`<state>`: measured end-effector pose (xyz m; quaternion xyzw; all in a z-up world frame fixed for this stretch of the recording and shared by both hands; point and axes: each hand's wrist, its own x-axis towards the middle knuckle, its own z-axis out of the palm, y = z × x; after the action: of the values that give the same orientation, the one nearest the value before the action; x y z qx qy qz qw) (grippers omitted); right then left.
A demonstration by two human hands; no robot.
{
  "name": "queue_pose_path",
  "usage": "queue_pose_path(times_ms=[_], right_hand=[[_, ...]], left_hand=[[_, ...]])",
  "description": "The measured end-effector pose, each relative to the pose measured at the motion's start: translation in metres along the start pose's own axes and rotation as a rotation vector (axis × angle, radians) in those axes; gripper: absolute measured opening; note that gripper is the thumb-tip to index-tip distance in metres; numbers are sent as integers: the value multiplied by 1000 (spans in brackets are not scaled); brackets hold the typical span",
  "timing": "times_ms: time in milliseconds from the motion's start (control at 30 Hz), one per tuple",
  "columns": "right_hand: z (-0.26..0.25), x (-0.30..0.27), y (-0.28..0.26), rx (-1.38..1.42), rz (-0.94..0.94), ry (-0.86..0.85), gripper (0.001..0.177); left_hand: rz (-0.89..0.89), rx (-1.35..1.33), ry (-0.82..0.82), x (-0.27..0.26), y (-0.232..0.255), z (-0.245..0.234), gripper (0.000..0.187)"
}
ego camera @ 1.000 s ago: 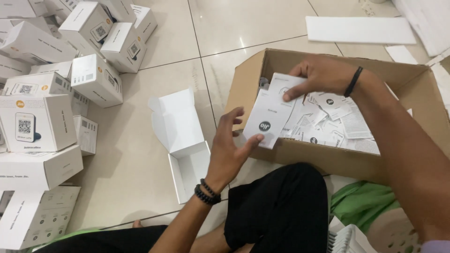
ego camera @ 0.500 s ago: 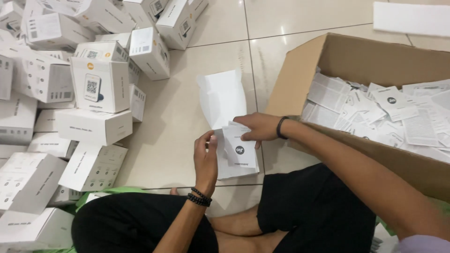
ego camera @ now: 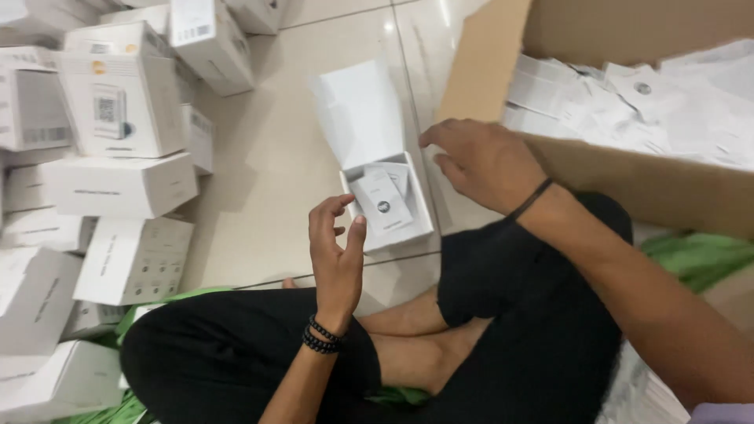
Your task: The person packages electronic items and documentation into small white boxes.
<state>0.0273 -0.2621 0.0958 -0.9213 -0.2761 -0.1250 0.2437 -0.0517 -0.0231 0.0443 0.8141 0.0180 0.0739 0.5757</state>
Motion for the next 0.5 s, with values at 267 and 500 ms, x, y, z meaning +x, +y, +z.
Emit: queue_pose_path(times_ms=[267,500], right_hand=[[-164,-227,14,-199,542,-195,34],[-192,-423,56,-157,1207,-464,54]], left_hand=[[521,-85,-503,-81,89,103,30],[671,-226,-888,-148,129,206,32]])
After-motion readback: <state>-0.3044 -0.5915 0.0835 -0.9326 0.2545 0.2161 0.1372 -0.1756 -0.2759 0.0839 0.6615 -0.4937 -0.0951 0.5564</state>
